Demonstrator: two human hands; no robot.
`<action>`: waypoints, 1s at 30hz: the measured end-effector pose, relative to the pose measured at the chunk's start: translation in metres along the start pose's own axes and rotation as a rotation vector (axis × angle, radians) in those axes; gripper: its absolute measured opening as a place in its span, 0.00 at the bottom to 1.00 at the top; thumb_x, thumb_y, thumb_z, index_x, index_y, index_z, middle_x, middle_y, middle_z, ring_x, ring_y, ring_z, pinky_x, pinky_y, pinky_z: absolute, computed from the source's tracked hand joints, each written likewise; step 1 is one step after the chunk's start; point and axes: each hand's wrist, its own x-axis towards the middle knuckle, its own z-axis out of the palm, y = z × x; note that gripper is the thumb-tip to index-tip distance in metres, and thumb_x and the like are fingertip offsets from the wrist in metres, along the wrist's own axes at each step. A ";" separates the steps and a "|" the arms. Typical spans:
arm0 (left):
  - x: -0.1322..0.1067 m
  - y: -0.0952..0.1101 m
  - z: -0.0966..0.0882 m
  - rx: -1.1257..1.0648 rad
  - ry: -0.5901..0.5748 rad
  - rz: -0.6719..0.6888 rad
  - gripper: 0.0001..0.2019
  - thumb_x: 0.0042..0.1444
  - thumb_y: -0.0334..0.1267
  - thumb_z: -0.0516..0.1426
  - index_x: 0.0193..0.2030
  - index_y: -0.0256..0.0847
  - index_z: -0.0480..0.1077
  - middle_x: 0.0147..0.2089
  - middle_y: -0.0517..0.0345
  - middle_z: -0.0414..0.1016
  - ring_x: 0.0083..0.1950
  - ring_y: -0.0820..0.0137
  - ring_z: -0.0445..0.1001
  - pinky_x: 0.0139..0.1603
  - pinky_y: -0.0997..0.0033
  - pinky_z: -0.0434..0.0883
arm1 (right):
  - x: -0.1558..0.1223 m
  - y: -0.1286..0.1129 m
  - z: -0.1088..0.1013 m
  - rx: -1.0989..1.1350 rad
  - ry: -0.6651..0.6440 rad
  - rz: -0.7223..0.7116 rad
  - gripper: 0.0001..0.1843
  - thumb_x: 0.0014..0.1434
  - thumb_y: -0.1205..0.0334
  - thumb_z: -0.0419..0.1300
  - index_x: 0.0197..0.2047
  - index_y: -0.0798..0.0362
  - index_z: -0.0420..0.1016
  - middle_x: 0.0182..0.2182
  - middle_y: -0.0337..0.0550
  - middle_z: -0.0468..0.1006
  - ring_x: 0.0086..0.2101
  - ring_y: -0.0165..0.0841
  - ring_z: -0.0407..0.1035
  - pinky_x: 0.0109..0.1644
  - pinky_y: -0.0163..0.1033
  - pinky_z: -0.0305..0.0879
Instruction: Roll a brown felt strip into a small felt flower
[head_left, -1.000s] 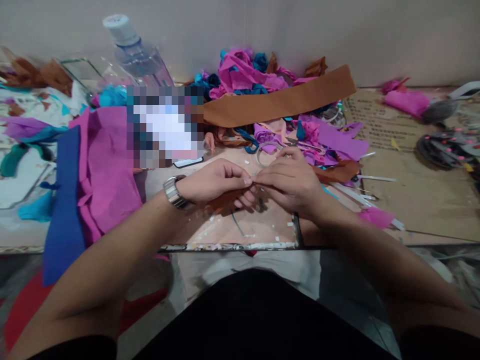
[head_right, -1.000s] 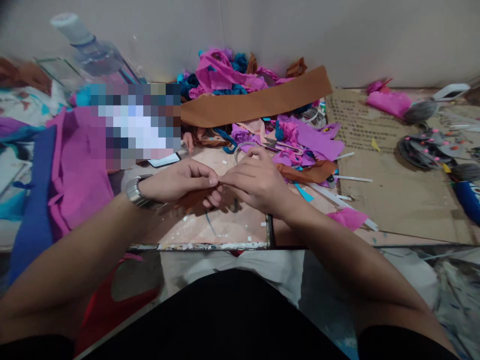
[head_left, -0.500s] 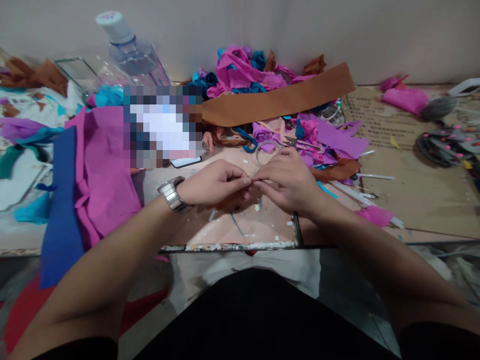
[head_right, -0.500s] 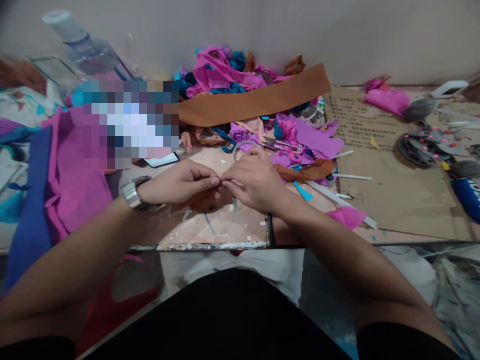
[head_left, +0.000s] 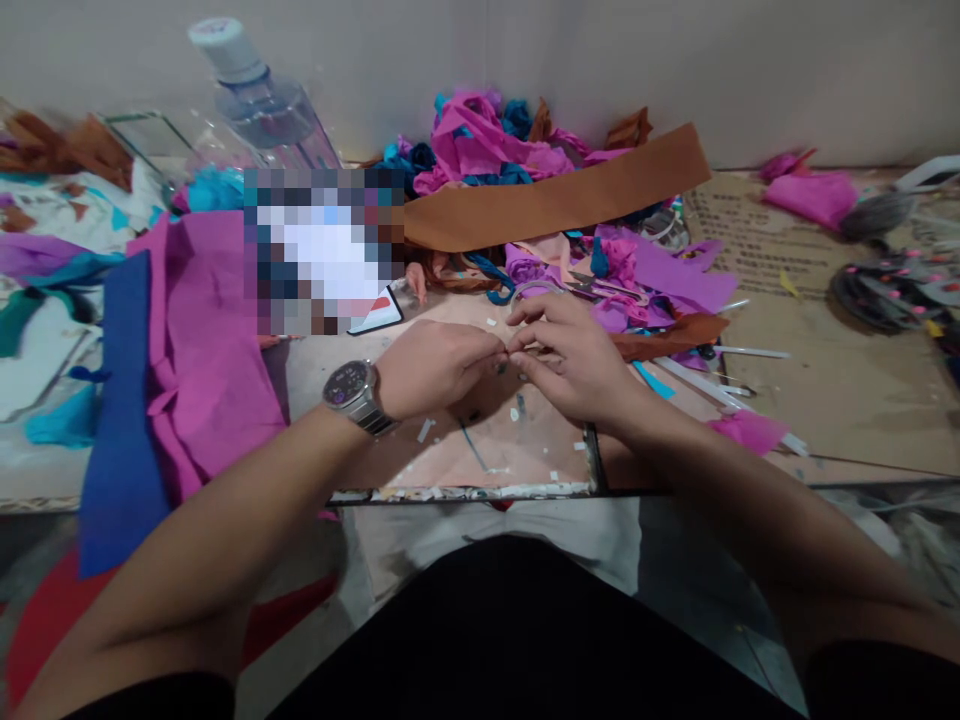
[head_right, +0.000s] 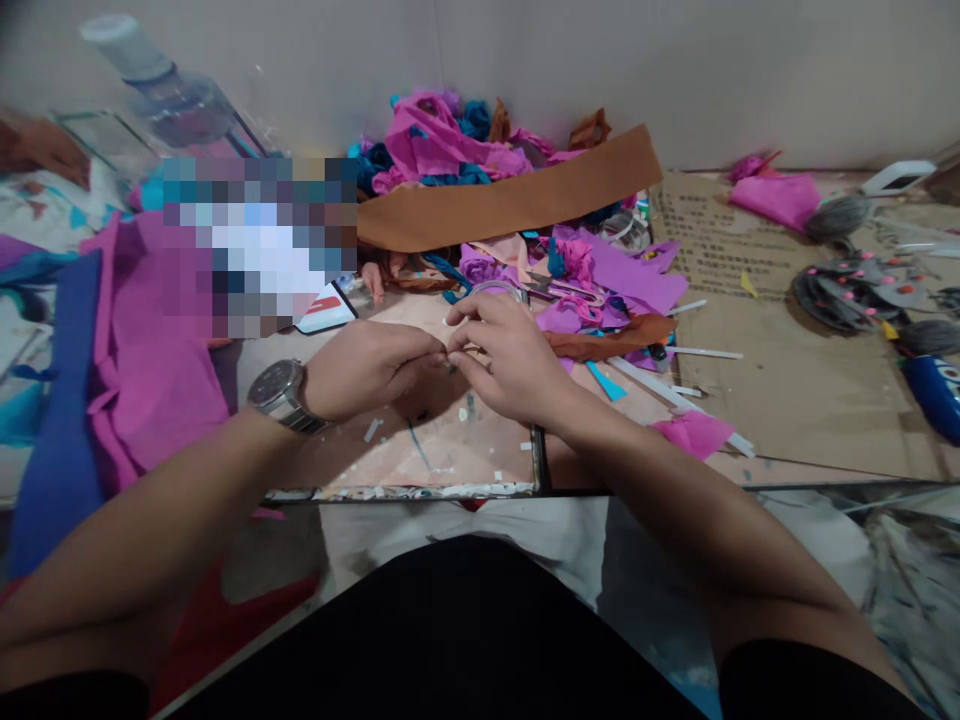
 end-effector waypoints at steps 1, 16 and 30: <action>-0.001 -0.001 0.001 0.020 0.020 0.019 0.13 0.72 0.39 0.54 0.46 0.40 0.80 0.39 0.55 0.84 0.38 0.65 0.80 0.36 0.68 0.64 | 0.000 -0.001 0.000 0.018 0.000 0.003 0.04 0.65 0.66 0.62 0.39 0.51 0.78 0.52 0.50 0.78 0.54 0.46 0.72 0.60 0.55 0.64; -0.001 0.004 -0.001 -0.185 0.123 0.054 0.14 0.73 0.42 0.53 0.45 0.41 0.80 0.36 0.58 0.84 0.34 0.71 0.78 0.35 0.70 0.65 | 0.003 -0.004 -0.002 0.174 -0.026 0.038 0.04 0.65 0.68 0.60 0.37 0.50 0.73 0.46 0.48 0.76 0.51 0.42 0.70 0.58 0.51 0.66; -0.001 0.003 -0.014 -0.397 0.040 -0.089 0.15 0.71 0.44 0.55 0.48 0.42 0.83 0.36 0.57 0.85 0.33 0.71 0.78 0.37 0.73 0.66 | 0.002 0.006 -0.001 0.111 0.066 -0.008 0.03 0.64 0.68 0.62 0.39 0.50 0.74 0.45 0.48 0.79 0.48 0.41 0.74 0.55 0.49 0.69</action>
